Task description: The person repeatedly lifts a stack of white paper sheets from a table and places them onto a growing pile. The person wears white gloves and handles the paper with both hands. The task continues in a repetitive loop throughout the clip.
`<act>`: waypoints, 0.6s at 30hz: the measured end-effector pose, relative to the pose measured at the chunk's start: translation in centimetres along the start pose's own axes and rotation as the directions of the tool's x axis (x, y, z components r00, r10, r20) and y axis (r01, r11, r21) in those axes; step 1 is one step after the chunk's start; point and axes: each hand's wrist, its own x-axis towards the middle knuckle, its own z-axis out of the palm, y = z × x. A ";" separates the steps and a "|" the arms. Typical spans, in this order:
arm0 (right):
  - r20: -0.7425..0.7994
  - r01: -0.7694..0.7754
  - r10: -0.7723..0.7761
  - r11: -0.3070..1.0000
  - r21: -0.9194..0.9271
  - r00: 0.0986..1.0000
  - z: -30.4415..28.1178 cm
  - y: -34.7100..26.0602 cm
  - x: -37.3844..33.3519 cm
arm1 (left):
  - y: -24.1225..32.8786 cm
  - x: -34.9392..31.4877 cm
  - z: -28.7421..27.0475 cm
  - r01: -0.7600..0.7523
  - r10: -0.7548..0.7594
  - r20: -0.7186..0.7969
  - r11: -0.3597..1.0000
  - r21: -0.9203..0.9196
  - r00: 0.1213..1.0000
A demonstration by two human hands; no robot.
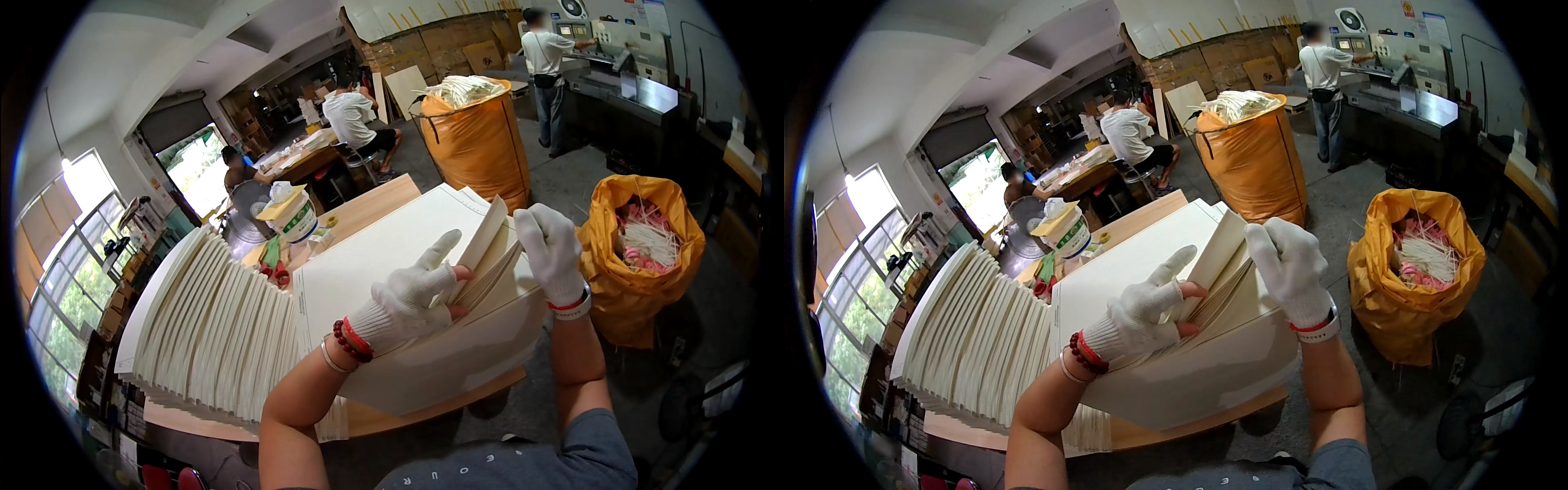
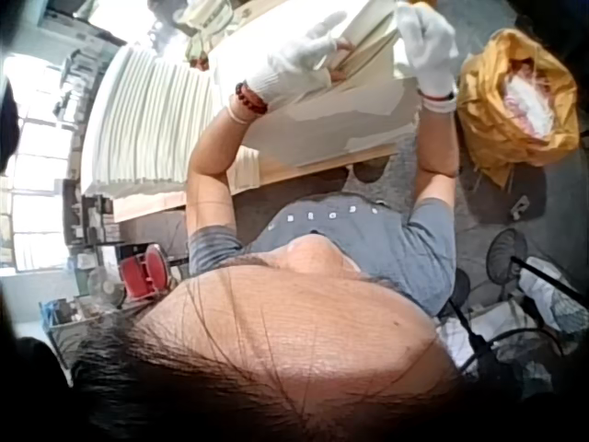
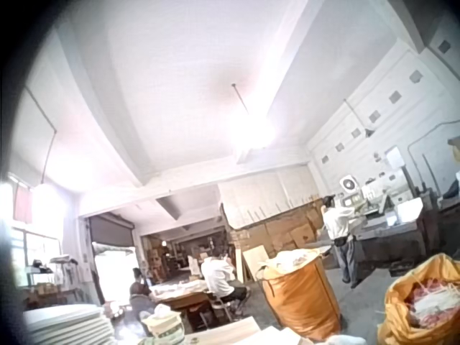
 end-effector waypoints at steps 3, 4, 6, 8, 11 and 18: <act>0.018 -0.302 0.303 0.937 0.174 0.953 -1.0 3.0 -1.5 | 0.4 0.1 0.2 0.046 -0.046 0.007 0.999 -0.003 0.999; 0.067 -0.477 0.479 0.831 0.288 0.875 -1.5 3.8 -1.8 | 1.0 0.3 0.1 0.055 -0.056 0.003 0.998 0.041 0.998; 0.452 -0.764 0.635 0.385 0.518 0.627 -1.7 3.2 0.0 | 1.4 -0.2 0.1 0.062 -0.056 -0.061 0.992 0.107 0.997; 0.821 -0.928 0.569 -0.282 0.243 0.042 -0.6 3.9 0.5 | 1.5 -1.0 0.6 0.019 0.002 -0.164 0.992 0.129 0.986; 0.929 -0.979 0.336 -0.069 0.190 0.157 -0.3 6.1 -0.3 | 1.2 -1.2 1.4 -0.024 0.038 -0.049 0.968 0.248 0.998; 0.816 -0.888 0.352 0.200 0.414 0.459 -0.9 4.5 -1.2 | -2.9 -7.3 -5.8 0.690 -0.698 0.082 0.672 -0.270 0.712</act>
